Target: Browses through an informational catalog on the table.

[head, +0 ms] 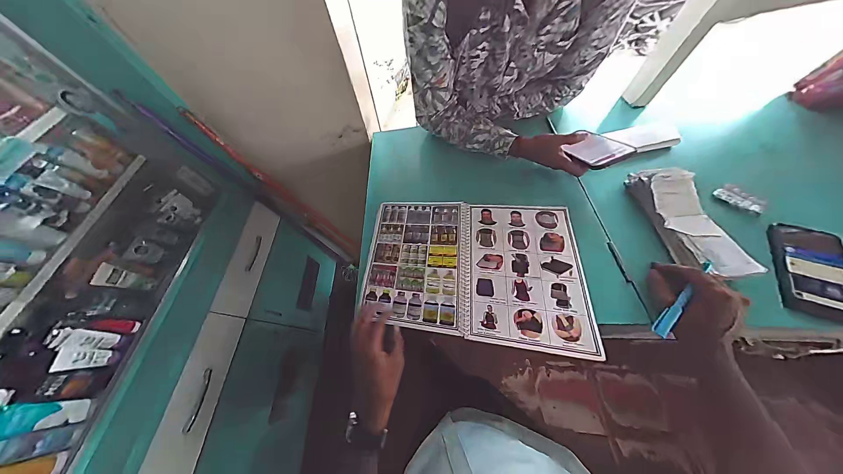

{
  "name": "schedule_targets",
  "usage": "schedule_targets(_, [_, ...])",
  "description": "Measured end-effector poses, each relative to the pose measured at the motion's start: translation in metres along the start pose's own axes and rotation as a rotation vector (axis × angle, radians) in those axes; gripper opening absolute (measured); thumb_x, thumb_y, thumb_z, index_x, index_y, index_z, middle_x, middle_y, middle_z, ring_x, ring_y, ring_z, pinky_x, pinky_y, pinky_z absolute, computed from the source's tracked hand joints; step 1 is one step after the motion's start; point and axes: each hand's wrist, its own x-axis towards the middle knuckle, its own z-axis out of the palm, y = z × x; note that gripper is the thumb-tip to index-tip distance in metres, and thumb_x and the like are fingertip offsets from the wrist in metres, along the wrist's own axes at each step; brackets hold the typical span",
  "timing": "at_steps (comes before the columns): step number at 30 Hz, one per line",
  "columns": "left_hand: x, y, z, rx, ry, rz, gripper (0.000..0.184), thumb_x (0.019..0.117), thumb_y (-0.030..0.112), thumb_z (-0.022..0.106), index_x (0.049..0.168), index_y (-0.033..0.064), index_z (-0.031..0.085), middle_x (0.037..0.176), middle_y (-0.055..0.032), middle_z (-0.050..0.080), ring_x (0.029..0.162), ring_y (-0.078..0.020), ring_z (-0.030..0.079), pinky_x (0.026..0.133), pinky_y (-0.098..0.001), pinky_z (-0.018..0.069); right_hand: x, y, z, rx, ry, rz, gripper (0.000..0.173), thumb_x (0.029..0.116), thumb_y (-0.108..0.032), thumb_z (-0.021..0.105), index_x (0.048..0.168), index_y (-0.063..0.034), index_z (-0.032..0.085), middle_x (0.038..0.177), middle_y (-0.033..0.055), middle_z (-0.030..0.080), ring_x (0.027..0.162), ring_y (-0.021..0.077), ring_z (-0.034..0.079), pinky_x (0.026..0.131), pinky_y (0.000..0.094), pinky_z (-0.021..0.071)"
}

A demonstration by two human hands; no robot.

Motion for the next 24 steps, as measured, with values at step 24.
schedule_targets(24, [0.007, 0.203, 0.074, 0.262, -0.947, 0.436, 0.032, 0.1050, 0.006, 0.040, 0.118, -0.0070, 0.066, 0.123, -0.0269, 0.066, 0.116, -0.0439, 0.065, 0.097, -0.0521, 0.0533, -0.004, 0.020, 0.004, -0.013, -0.083, 0.022, 0.039, 0.1020, -0.039, 0.056, 0.118, -0.0066, 0.072, 0.110, 0.0202, 0.073, 0.103, 0.0367, 0.071, 0.090, 0.0573, 0.0526])
